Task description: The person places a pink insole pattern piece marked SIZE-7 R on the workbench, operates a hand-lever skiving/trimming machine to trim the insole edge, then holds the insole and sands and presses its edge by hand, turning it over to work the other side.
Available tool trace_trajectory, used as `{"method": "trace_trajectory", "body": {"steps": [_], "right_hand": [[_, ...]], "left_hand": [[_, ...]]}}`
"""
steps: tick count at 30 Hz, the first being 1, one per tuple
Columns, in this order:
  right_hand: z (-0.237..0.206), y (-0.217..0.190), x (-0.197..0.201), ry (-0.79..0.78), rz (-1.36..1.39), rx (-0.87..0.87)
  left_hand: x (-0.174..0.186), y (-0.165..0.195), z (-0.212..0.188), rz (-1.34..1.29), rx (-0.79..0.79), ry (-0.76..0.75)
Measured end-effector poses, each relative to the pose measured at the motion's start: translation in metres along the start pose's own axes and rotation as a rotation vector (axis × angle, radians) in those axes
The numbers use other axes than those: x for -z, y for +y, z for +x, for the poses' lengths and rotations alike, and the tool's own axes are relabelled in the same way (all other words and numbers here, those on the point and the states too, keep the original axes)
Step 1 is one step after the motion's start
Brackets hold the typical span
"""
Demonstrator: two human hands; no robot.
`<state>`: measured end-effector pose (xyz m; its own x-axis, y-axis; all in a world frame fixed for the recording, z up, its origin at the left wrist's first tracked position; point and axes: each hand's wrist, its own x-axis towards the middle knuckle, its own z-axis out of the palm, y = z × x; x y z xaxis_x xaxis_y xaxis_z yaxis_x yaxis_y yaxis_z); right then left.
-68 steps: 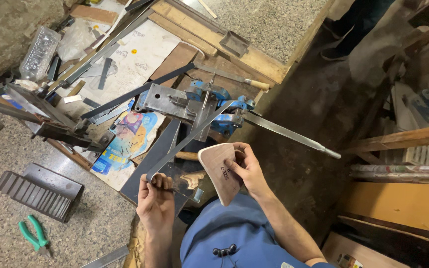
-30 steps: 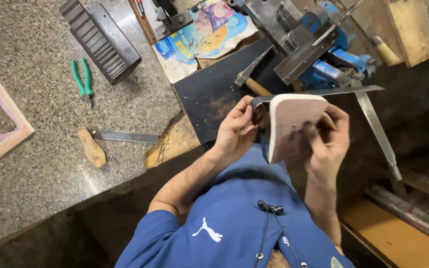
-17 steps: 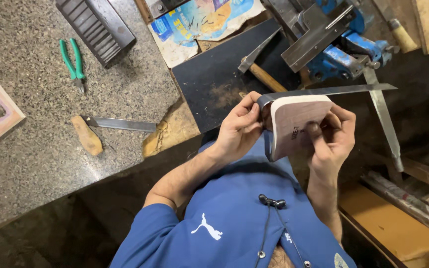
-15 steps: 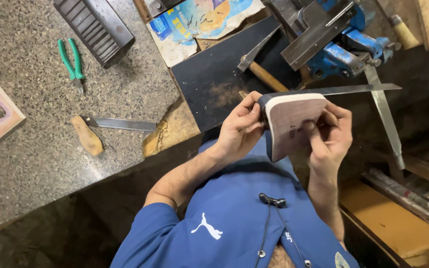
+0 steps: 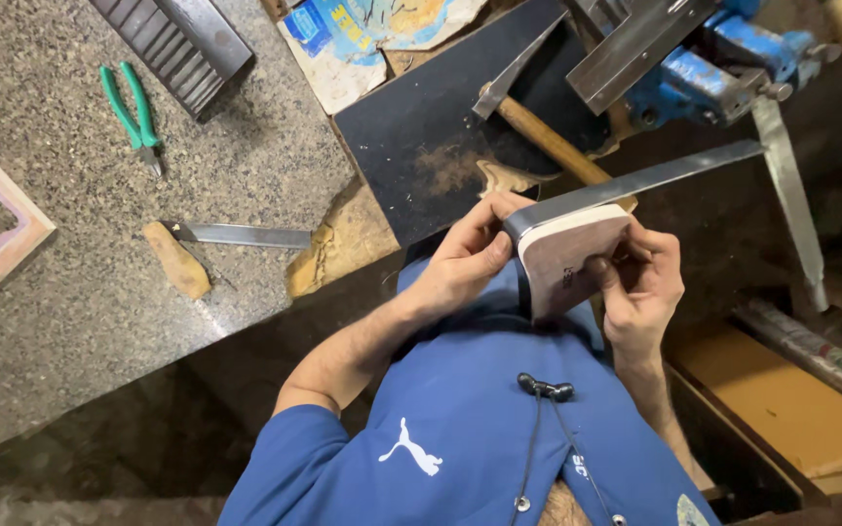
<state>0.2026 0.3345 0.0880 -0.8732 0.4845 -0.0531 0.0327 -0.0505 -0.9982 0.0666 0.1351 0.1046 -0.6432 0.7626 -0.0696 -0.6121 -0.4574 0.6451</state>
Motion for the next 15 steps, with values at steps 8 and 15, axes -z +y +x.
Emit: {"method": "trace_trajectory", "body": {"steps": [8, 15], "right_hand": [[0.004, -0.004, -0.006, -0.022, 0.019, -0.019], [0.012, -0.014, -0.015, -0.062, 0.000, -0.066]], "left_hand": [[0.014, 0.020, 0.009, 0.152, 0.072, 0.034], [0.017, 0.019, 0.009, -0.003, 0.087, 0.145]]}}
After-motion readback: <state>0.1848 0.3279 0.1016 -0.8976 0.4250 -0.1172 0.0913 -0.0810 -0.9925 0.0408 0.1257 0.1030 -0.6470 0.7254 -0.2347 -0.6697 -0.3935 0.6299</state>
